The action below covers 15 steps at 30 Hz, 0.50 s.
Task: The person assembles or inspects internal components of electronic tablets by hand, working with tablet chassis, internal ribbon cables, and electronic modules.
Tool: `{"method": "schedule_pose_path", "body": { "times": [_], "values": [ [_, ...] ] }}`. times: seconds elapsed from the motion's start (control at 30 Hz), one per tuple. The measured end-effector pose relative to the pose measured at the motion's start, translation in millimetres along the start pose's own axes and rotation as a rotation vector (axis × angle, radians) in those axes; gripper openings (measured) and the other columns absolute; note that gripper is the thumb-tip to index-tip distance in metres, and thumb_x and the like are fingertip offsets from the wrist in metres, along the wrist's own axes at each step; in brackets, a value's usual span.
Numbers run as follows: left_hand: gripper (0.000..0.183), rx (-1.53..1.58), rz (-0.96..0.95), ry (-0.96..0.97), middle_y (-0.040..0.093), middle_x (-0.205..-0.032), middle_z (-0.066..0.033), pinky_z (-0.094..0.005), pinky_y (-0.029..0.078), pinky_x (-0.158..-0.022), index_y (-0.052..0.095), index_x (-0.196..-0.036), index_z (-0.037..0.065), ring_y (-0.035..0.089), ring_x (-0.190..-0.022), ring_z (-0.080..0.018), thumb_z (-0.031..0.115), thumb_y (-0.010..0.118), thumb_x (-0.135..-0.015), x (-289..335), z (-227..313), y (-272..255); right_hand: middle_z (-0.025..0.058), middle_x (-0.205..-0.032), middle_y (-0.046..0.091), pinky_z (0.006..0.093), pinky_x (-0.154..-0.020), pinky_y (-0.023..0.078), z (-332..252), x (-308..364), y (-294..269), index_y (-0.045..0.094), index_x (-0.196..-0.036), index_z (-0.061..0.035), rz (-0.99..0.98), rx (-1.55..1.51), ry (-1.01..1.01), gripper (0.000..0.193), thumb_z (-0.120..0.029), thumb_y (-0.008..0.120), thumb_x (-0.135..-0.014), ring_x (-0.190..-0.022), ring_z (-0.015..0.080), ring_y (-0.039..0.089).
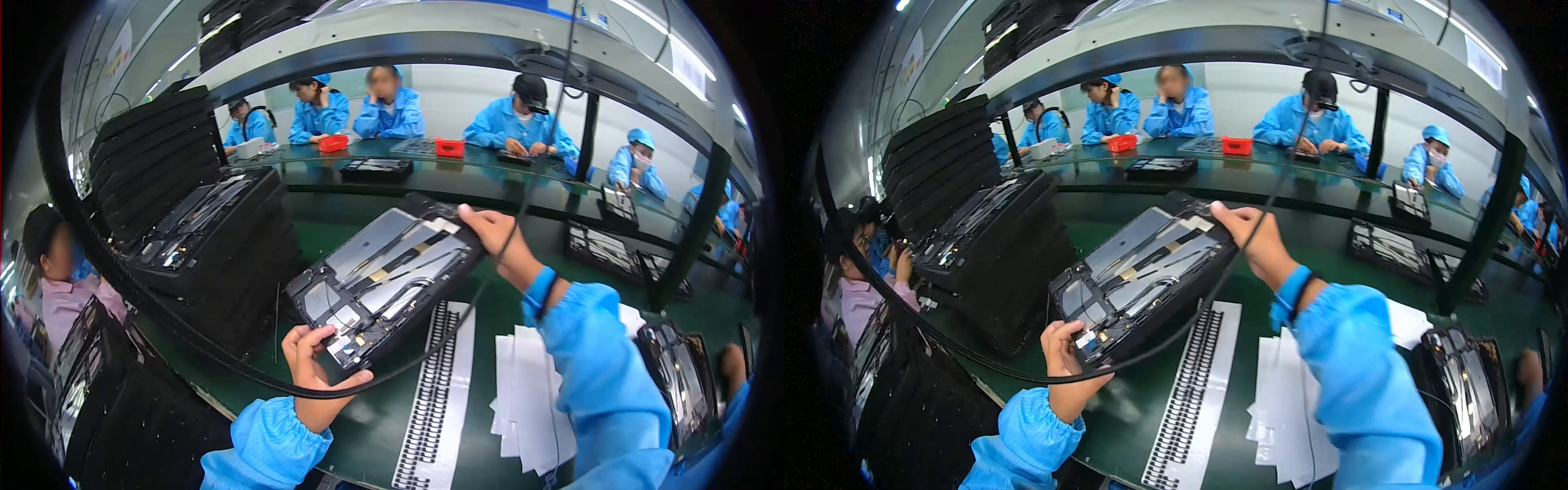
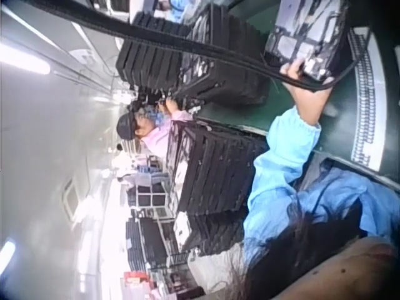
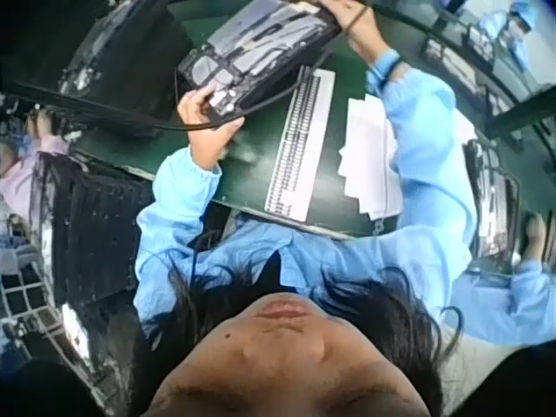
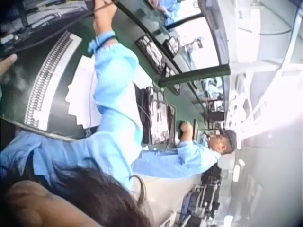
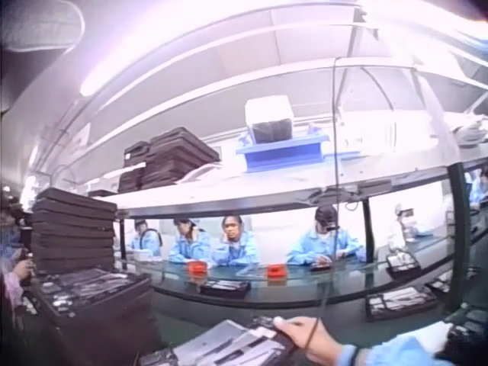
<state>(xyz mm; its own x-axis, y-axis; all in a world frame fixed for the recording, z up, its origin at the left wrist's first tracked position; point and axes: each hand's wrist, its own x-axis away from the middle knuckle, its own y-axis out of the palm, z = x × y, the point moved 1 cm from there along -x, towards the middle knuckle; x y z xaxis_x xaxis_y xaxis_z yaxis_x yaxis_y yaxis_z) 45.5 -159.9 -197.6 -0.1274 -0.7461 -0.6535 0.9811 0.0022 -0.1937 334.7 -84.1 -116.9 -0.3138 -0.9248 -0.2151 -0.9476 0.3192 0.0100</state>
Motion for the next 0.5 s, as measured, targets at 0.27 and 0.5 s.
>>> {"method": "schedule_pose_path", "body": {
  "times": [0.27,0.5],
  "values": [
    [0.067,-0.402,-0.065,-0.23,0.023,-0.113,-0.015,-0.0364,0.033,-0.091,0.044,-0.113,0.011,0.039,-0.1,-0.0265,0.019,0.078,-0.055,-6,-25,-12,0.0108,-0.071,0.063,0.0286,-0.064,0.045,113,-76,79,0.064,-0.078,0.0019,0.165,0.105,-0.122,0.033,-0.03,0.067,-0.072,-0.067,0.015,0.058],
    [0.074,-0.555,-0.054,-0.17,0.026,-0.12,-0.02,-0.0413,0.031,-0.094,0.038,-0.12,0.008,0.036,-0.108,-0.0343,0.015,0.075,-0.056,-12,-39,-15,0.0129,-0.075,0.064,0.03,-0.066,0.046,131,-69,77,0.064,-0.081,0.0008,0.216,0.21,-0.163,0.034,-0.032,0.063,-0.075,-0.069,0.0194,0.06]
  ]
}}
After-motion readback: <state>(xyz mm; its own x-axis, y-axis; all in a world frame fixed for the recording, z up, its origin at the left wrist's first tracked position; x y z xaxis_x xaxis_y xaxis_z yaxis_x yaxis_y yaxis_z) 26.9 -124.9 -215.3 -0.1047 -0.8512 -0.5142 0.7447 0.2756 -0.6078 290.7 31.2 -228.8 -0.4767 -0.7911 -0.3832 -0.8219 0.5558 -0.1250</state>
